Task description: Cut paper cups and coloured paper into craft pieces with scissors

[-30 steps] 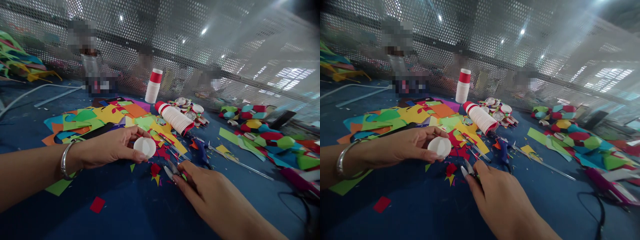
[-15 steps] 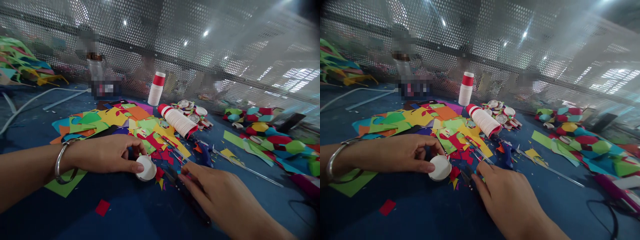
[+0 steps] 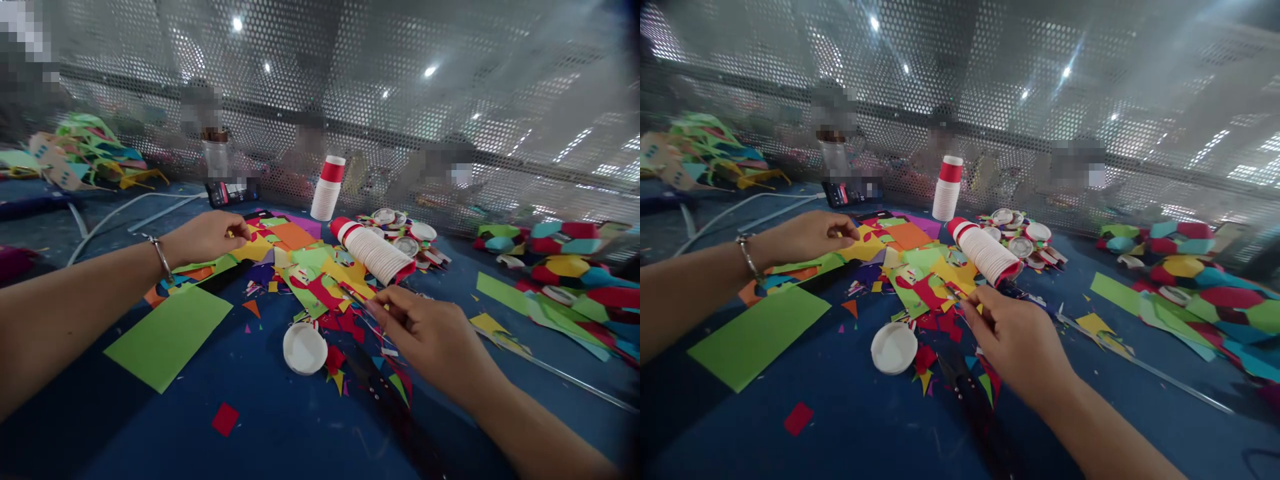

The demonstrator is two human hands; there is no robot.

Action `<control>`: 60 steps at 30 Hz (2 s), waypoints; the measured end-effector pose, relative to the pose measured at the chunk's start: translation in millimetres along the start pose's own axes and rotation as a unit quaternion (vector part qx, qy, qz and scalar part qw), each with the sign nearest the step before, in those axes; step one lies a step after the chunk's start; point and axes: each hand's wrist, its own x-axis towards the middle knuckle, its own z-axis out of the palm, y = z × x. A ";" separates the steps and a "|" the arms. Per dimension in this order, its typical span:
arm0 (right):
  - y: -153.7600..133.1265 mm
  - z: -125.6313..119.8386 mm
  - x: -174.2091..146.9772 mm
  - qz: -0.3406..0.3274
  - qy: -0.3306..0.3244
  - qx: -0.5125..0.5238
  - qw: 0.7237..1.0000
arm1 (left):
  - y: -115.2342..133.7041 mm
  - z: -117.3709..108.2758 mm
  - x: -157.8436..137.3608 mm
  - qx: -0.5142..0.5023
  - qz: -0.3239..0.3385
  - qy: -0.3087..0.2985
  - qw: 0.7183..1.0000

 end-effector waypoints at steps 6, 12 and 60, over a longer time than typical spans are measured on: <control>19.7 -4.1 1.0 0.063 0.087 0.033 0.994 | 3.6 10.0 -1.3 0.071 0.012 -0.042 0.996; 24.7 -2.0 6.2 0.097 0.093 0.084 0.987 | 14.8 -14.0 -6.2 0.117 0.008 -0.104 0.988; -20.2 7.0 0.3 0.107 -0.134 0.414 0.894 | 113.3 40.7 -64.3 -0.540 -0.061 -0.136 0.828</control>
